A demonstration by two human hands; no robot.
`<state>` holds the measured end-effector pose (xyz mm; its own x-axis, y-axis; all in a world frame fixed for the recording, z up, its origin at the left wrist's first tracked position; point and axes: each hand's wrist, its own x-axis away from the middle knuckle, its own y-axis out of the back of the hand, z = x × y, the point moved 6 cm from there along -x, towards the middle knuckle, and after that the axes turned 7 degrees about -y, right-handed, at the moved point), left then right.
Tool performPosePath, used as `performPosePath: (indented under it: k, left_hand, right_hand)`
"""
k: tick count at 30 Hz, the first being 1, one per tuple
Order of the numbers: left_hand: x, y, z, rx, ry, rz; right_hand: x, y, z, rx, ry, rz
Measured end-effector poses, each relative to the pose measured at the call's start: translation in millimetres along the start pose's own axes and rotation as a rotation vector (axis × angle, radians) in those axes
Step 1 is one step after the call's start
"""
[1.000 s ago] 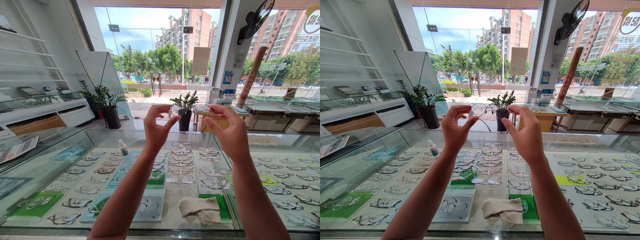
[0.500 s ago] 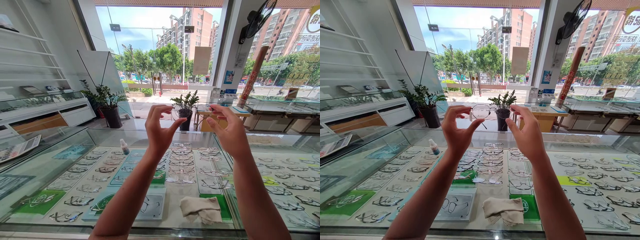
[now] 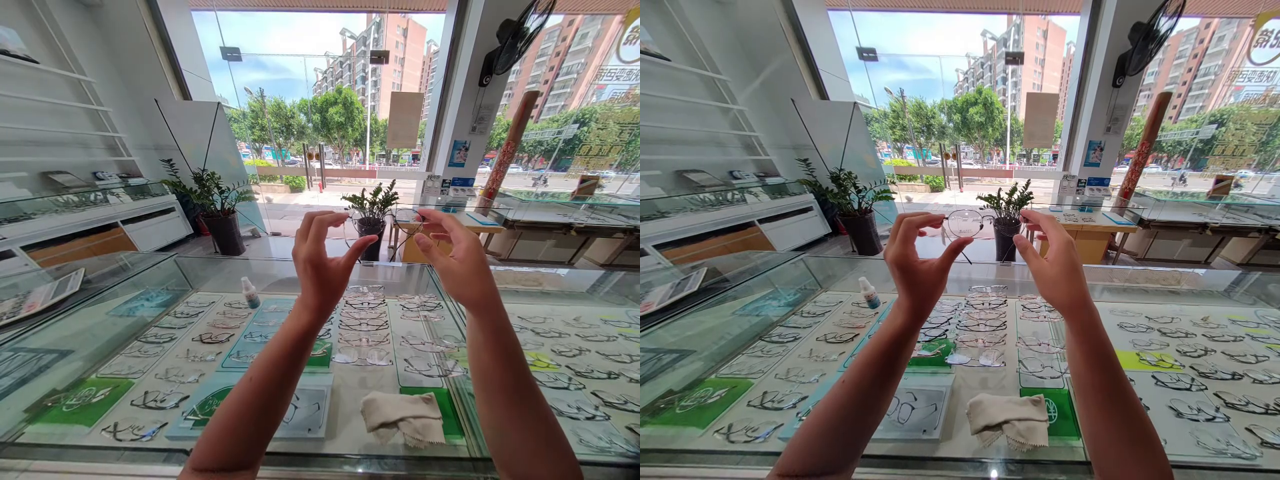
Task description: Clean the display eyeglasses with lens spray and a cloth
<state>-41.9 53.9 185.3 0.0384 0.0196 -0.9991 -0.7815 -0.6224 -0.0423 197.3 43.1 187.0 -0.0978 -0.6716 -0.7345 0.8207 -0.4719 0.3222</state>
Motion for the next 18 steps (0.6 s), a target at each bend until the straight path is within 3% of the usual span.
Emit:
performPosePath:
  k: [9,18]
  left_hand:
    - [2.7,-5.6,22.3,0.041,-0.009,0.0]
    - [16.1,-24.5,48.0,0.247,0.118,0.066]
  right_hand:
    - [4.2,-9.8,13.4,0.117,0.187,-0.178]
    - [7.3,-13.2,20.1,0.178,0.227,-0.199]
